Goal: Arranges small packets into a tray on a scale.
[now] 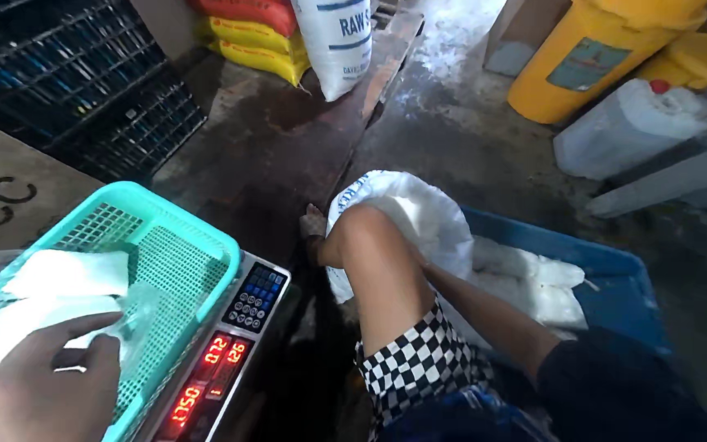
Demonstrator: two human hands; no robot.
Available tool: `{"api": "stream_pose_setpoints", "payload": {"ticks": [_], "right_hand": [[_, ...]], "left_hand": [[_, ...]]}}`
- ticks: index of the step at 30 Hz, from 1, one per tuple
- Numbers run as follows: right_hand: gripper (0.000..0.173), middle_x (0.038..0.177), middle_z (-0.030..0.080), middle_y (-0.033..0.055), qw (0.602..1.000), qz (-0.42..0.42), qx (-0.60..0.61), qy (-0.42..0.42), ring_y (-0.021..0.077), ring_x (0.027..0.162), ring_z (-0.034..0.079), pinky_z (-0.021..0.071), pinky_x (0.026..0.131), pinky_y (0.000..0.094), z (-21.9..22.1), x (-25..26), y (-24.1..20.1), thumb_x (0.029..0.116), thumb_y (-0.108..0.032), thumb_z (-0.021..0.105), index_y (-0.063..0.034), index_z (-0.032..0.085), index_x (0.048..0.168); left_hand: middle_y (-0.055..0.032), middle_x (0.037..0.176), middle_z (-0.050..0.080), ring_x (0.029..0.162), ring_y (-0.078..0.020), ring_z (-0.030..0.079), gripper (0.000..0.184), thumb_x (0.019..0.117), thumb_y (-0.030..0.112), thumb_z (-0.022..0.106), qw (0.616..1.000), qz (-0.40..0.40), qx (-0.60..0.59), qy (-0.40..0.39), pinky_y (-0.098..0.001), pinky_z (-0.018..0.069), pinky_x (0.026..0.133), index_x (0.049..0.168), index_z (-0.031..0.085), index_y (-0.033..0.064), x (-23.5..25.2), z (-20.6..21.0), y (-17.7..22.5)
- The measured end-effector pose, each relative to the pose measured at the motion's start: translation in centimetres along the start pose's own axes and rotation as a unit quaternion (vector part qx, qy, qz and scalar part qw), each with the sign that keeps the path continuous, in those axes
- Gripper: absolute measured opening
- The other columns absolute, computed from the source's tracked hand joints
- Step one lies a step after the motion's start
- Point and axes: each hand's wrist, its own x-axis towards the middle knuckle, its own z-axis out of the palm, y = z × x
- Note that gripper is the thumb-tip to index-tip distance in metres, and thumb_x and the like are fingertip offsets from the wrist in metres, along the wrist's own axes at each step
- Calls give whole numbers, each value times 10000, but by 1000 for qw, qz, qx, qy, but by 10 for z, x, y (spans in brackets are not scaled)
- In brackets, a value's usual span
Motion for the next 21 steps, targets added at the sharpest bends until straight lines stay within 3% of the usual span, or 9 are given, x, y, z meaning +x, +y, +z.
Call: {"api": "stream_pose_setpoints", "payload": {"ticks": [2, 5, 10, 16, 21], "right_hand": [[334, 1383, 590, 270, 999, 14, 28, 18, 378, 1308, 560, 395, 1130, 497, 1, -7, 8, 1072, -98, 486, 68, 592, 1341], [290, 1245, 653, 293, 990, -20, 67, 119, 383, 1199, 621, 440, 1086, 490, 13, 6, 35, 1036, -65, 552, 104, 639, 1256], [265, 1184, 692, 249, 982, -15, 43, 185, 377, 1160, 642, 445, 1073, 540, 3, 11, 50, 1027, -105, 583, 58, 685, 1210], [256, 1129, 683, 275, 966, -26, 77, 246, 349, 1066, 663, 498, 1000, 464, -21, 1, 60, 1019, -77, 614, 104, 664, 1193], [257, 1115, 693, 278, 952, -45, 84, 292, 357, 1049, 678, 512, 985, 470, -30, -5, 61, 999, -54, 641, 114, 661, 1192]], "left_hand": [[-261, 1106, 670, 735, -209, 626, 264, 944, 15, 525, 1000, -10, 3, 5, -353, 521, 662, 1131, 697, -54, 0, -3, 1], [-249, 1127, 661, 731, -138, 594, 282, 947, 15, 505, 1000, -26, 0, 12, -281, 492, 652, 1144, 690, -64, 1, -4, -2], [-239, 1131, 670, 736, -134, 605, 303, 950, 15, 485, 999, -34, -3, 5, -279, 500, 656, 1160, 691, -61, 6, 2, 0], [-233, 1137, 672, 718, -127, 607, 299, 945, 7, 485, 999, -33, -3, -9, -278, 498, 635, 1145, 701, -44, 6, 5, -1], [-281, 1156, 657, 757, -192, 646, 260, 966, 33, 552, 1000, -6, -10, -14, -316, 535, 663, 1158, 692, -72, 4, 9, -4]]}}
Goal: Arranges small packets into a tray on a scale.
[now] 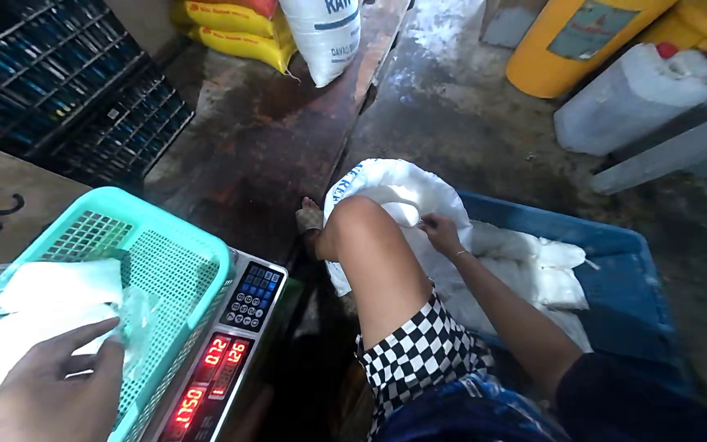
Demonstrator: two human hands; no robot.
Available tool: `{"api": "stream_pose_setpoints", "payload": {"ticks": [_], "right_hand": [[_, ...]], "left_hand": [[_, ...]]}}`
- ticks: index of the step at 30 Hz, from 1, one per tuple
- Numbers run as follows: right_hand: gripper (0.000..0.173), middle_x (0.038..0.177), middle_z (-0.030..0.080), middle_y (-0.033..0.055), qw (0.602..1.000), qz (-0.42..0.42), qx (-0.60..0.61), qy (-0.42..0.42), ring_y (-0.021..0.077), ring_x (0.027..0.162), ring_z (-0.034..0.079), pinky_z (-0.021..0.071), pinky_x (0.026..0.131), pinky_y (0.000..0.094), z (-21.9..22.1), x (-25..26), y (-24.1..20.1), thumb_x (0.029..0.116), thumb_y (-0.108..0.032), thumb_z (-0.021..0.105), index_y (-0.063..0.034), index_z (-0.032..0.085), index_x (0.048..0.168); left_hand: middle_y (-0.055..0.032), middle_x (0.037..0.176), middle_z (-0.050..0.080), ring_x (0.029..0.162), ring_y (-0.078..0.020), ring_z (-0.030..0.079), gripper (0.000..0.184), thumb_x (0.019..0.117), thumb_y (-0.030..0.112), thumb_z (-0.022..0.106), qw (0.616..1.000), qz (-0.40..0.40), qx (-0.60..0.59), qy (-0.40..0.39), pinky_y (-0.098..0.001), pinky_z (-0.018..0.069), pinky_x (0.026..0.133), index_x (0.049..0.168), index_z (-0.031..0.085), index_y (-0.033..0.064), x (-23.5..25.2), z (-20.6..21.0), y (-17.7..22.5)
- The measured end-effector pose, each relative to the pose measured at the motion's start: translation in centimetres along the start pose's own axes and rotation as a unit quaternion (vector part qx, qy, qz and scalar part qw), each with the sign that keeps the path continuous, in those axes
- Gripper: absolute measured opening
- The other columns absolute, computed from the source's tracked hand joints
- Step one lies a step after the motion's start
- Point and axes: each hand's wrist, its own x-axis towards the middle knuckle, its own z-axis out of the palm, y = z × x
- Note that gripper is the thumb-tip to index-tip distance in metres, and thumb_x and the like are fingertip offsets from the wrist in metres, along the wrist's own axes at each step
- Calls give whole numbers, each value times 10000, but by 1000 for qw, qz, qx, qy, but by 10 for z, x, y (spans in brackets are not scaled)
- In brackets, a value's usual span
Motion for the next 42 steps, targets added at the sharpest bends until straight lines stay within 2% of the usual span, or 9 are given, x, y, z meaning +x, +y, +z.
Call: {"api": "stream_pose_setpoints", "payload": {"ticks": [11, 17, 21, 25, 29, 32, 36, 39, 42], "right_hand": [[274, 1093, 697, 278, 999, 6, 32, 17, 363, 1020, 677, 513, 972, 501, -18, 10, -14, 967, -72, 704, 111, 679, 1169], [267, 1074, 694, 281, 999, -42, 9, 26, 380, 998, 675, 518, 950, 533, -34, 20, -46, 975, -87, 697, 107, 683, 1158], [244, 1061, 694, 292, 993, -105, -7, 47, 404, 982, 675, 519, 929, 557, -45, 28, -89, 971, -73, 700, 112, 694, 1130], [240, 1027, 712, 275, 981, -187, 31, 45, 331, 930, 702, 556, 909, 473, -52, 34, -143, 950, -39, 711, 129, 687, 1119], [249, 1057, 702, 235, 975, -212, 62, -16, 226, 933, 680, 552, 906, 381, -54, 22, -208, 936, -28, 726, 112, 677, 1135], [240, 1069, 700, 221, 958, -274, 50, -71, 217, 935, 683, 563, 892, 384, -42, 3, -250, 938, -38, 724, 92, 681, 1135], [227, 1068, 697, 216, 931, -329, 34, -153, 223, 917, 676, 559, 868, 388, -18, -42, -294, 945, -5, 704, 86, 674, 1151], [176, 967, 713, 150, 895, -389, 50, -211, 142, 834, 687, 588, 801, 311, 9, -63, -309, 919, 4, 726, 62, 703, 1084], [151, 951, 716, 139, 874, -410, 35, -259, 156, 812, 691, 594, 774, 326, 28, -84, -319, 927, -10, 725, 35, 711, 1070]], "left_hand": [[-280, 1185, 634, 783, -251, 657, 439, 826, 136, 850, 999, -18, -19, -19, -400, 554, 688, 1186, 685, -52, -3, 0, 2], [-264, 1142, 653, 793, -317, 680, 576, 705, 169, 951, 998, -47, -31, -23, -517, 567, 727, 1183, 695, -27, -1, 3, 1], [-262, 1083, 679, 780, -346, 683, 355, 810, 64, 837, 999, -15, -31, 17, -547, 559, 715, 1128, 711, -29, -1, 9, 1], [-249, 981, 680, 718, -331, 644, 226, 863, 10, 628, 996, 58, -16, 67, -511, 528, 654, 1063, 725, -37, 2, 14, -2], [-224, 981, 662, 718, -308, 616, 239, 836, -36, 719, 999, 15, -42, 30, -511, 525, 661, 1075, 726, -46, 4, 13, 7], [-207, 1044, 672, 755, -294, 644, 271, 812, -47, 758, 998, -13, -63, 10, -506, 556, 690, 1080, 730, -22, 5, 15, 6], [-209, 1046, 676, 775, -296, 659, 205, 882, -3, 708, 997, -3, -73, 3, -500, 565, 724, 1083, 729, -32, 4, 16, 12], [-198, 1019, 672, 734, -284, 645, 176, 908, -3, 674, 997, 19, -70, 6, -482, 563, 688, 1075, 726, -23, 0, 18, 12], [-191, 1013, 672, 728, -274, 644, 190, 908, -6, 655, 997, 31, -78, 1, -474, 563, 681, 1082, 726, -27, -2, 16, 15]]}}
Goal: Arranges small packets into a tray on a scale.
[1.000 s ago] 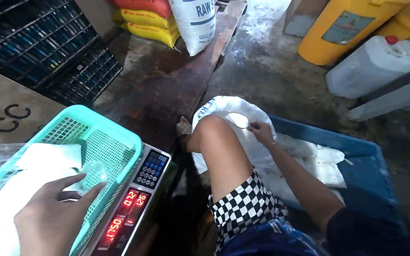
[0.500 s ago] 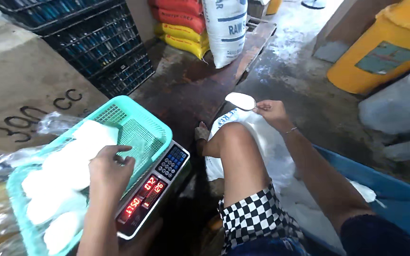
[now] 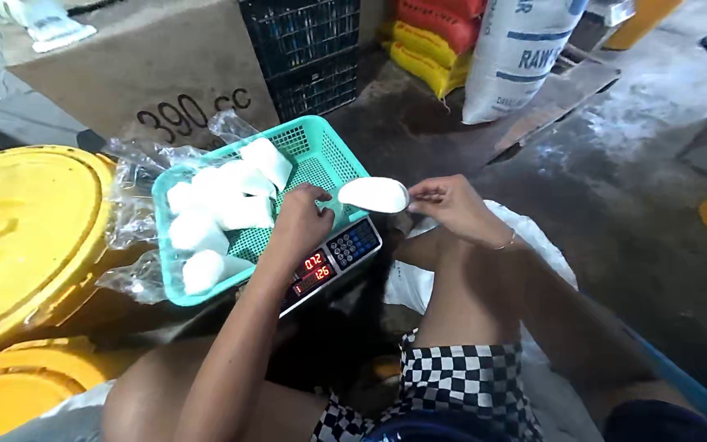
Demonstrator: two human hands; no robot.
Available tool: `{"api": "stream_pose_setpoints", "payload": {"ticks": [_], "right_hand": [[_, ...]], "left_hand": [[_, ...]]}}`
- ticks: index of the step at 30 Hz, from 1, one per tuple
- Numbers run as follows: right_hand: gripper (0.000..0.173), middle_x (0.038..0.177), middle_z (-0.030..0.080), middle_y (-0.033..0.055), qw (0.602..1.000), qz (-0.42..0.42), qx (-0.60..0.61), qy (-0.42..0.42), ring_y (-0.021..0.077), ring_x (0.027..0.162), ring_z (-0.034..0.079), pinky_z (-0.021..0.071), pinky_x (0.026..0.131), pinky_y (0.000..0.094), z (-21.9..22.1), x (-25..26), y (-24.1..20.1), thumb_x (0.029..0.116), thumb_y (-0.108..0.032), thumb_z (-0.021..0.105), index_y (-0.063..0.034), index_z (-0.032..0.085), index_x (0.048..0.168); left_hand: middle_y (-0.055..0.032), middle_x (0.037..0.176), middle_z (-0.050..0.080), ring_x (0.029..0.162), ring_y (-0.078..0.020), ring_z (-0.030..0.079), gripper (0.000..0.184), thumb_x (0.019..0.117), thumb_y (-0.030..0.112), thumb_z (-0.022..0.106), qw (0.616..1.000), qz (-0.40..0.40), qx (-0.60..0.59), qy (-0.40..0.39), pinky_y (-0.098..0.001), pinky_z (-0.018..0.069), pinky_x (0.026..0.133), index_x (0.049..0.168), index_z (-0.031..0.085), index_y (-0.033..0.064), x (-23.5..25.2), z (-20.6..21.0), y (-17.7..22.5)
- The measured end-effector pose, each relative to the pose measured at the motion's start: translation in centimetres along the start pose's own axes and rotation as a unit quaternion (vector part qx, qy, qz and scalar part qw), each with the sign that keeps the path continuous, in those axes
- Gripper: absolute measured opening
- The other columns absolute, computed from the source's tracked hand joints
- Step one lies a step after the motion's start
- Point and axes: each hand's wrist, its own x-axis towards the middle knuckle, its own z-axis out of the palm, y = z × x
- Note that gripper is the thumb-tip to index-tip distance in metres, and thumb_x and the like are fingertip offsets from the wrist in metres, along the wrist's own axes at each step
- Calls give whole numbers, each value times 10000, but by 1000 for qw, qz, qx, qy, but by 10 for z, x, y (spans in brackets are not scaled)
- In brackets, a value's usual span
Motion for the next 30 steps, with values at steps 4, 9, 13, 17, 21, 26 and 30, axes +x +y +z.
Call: {"api": "stream_pose_setpoints", "payload": {"ticks": [4, 9, 13, 17, 21, 26, 30], "right_hand": [[134, 957, 721, 144, 1000, 6, -26, -13, 183, 836, 698, 590, 801, 356, 13, 6, -10, 928, -12, 727, 33, 720, 1054], [137, 961, 730, 144, 998, 12, -68, -9, 205, 863, 708, 589, 823, 387, 12, 10, -17, 927, -33, 741, 25, 730, 1051], [103, 933, 727, 154, 994, -5, -108, -12, 262, 818, 700, 579, 764, 465, 10, 12, -23, 934, -36, 729, -1, 744, 1030], [93, 917, 724, 151, 985, 4, -164, -55, 287, 850, 695, 561, 781, 501, 5, 28, -37, 945, -58, 719, -8, 759, 1013], [120, 956, 719, 173, 959, 7, -260, -110, 359, 970, 678, 483, 902, 626, -1, 52, -59, 964, -99, 690, -17, 756, 1021], [86, 979, 692, 206, 895, -11, -416, -158, 394, 999, 657, 399, 959, 656, 0, 68, -122, 949, -60, 672, 22, 694, 961], [90, 1024, 692, 195, 843, -42, -503, -186, 373, 1011, 658, 366, 1019, 650, 7, 74, -159, 939, 1, 646, 31, 684, 1015]], "left_hand": [[-185, 995, 675, 715, -251, 636, 165, 918, -21, 645, 1000, 27, -7, 8, -436, 560, 674, 1060, 729, -33, -1, -2, 4], [-181, 1011, 677, 702, -228, 630, 197, 913, -30, 630, 999, 39, -13, 17, -403, 554, 656, 1082, 732, -36, 1, 1, 4], [-194, 1095, 675, 773, -250, 663, 225, 918, -16, 647, 1000, 15, -11, 7, -426, 578, 728, 1131, 717, -39, 4, 7, 19], [-216, 1123, 672, 839, -285, 672, 258, 924, -14, 645, 1000, 10, -10, -3, -452, 575, 781, 1171, 703, -60, 12, 9, 36], [-230, 1185, 657, 926, -299, 680, 295, 937, 28, 646, 999, -11, -19, -35, -455, 563, 866, 1211, 682, -75, 32, 10, 46], [-205, 1156, 656, 804, -233, 655, 255, 936, 17, 634, 998, 17, -65, -12, -405, 561, 765, 1176, 703, -34, 44, -3, 56], [-177, 1085, 679, 786, -227, 667, 199, 913, 42, 669, 996, 16, -87, 17, -440, 576, 767, 1092, 702, -39, 47, -15, 51]]}}
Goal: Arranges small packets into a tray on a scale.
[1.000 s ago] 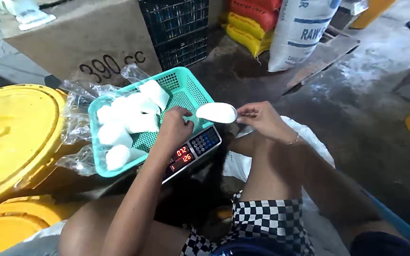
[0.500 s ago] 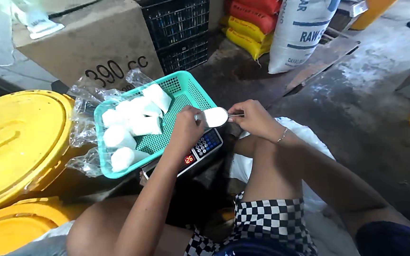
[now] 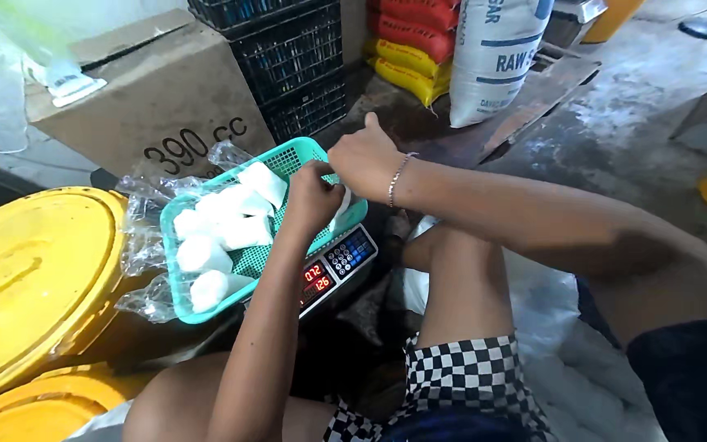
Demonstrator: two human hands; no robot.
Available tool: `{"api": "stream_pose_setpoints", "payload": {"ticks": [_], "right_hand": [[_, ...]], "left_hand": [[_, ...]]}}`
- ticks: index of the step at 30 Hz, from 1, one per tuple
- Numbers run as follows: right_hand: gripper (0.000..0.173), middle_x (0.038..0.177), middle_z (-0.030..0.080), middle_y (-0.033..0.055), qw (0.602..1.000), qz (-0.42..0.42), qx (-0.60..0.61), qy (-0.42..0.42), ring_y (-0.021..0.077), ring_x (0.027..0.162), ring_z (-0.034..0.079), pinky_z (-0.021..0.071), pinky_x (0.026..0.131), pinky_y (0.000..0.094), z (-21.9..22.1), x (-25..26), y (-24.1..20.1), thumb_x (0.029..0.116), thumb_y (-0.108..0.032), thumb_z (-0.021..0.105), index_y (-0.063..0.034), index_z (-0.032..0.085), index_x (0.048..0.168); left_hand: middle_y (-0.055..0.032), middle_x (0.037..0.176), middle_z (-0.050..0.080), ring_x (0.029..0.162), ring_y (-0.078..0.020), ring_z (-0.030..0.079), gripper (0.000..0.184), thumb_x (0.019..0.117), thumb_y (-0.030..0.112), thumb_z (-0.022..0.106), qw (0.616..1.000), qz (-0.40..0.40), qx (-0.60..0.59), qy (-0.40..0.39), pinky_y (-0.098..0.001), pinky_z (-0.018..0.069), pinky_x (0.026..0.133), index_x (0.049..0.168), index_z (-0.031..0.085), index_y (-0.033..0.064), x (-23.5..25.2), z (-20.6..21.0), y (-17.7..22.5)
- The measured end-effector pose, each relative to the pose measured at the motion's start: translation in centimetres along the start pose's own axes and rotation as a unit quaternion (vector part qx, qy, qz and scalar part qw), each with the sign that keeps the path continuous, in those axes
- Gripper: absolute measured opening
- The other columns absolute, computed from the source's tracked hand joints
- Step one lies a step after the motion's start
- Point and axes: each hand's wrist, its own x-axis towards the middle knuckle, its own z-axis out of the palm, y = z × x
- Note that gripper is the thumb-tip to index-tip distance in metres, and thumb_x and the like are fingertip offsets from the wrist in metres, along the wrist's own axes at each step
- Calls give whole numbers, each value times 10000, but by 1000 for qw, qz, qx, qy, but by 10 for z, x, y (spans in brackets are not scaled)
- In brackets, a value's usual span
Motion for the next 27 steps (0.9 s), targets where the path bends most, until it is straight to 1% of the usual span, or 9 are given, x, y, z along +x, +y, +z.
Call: {"api": "stream_pose_setpoints", "payload": {"ticks": [3, 7, 10, 12, 15, 18, 21, 24, 27], "right_hand": [[125, 1057, 691, 174, 1000, -11, -26, -5, 352, 1042, 653, 349, 1058, 637, -11, 2, -9, 939, 4, 650, 14, 681, 1059], [128, 1078, 674, 225, 999, 6, 32, 28, 410, 1070, 643, 398, 988, 666, -16, -7, 0, 931, 22, 656, 44, 659, 1057], [114, 1047, 658, 265, 991, 27, 108, 77, 470, 1062, 628, 435, 884, 704, -17, -22, 33, 927, -41, 703, 45, 666, 992], [120, 1008, 674, 251, 982, 33, 141, 120, 469, 1013, 648, 479, 826, 710, -12, -38, 69, 942, -84, 708, 19, 711, 1004], [105, 930, 678, 211, 967, 75, 170, 174, 399, 907, 664, 517, 804, 621, 9, -82, 126, 974, -86, 681, 14, 706, 996], [166, 973, 680, 236, 939, 194, 220, 178, 407, 918, 665, 515, 846, 626, 60, -130, 180, 985, -89, 681, 45, 677, 1082], [209, 1016, 660, 295, 892, 343, 270, 115, 478, 967, 649, 500, 850, 673, 145, -170, 219, 973, -64, 679, 74, 653, 1128], [238, 1103, 653, 356, 834, 465, 297, -1, 548, 1071, 631, 481, 891, 736, 250, -194, 229, 945, -68, 689, 110, 665, 1101], [252, 1212, 641, 346, 783, 531, 309, -100, 532, 1167, 609, 466, 931, 722, 320, -198, 209, 960, -69, 662, 112, 661, 1135]], "left_hand": [[-172, 1102, 679, 778, -216, 664, 210, 916, 39, 678, 999, -44, -3, 8, -436, 569, 769, 1113, 706, -29, -2, -5, -5], [-192, 1199, 661, 785, -205, 673, 291, 942, 40, 651, 997, -70, -10, 13, -409, 581, 766, 1220, 681, -40, -2, -11, -13], [-203, 1217, 651, 832, -215, 666, 296, 941, 20, 639, 998, -66, 4, 16, -406, 565, 781, 1227, 685, -43, -1, -15, -2], [-200, 1194, 663, 850, -225, 671, 299, 937, 23, 636, 998, -62, 22, 13, -416, 565, 793, 1225, 690, -36, 3, -10, 10], [-217, 1202, 648, 900, -268, 678, 314, 937, 33, 638, 997, -65, 49, -2, -456, 567, 835, 1240, 682, -38, 8, 7, 23], [-257, 1256, 625, 914, -335, 681, 314, 953, 31, 636, 996, -43, 79, -21, -520, 565, 830, 1252, 663, -62, 5, 23, 26], [-263, 1279, 620, 890, -356, 686, 312, 962, 37, 637, 993, -19, 115, -26, -556, 570, 802, 1260, 660, -52, 3, 33, 24], [-273, 1230, 640, 901, -384, 678, 308, 958, 22, 633, 988, -5, 155, -21, -582, 552, 805, 1256, 670, -46, 4, 36, 21], [-291, 1190, 649, 890, -398, 686, 304, 947, 11, 615, 984, 23, 177, -14, -583, 554, 790, 1237, 676, -61, 3, 35, 14]]}}
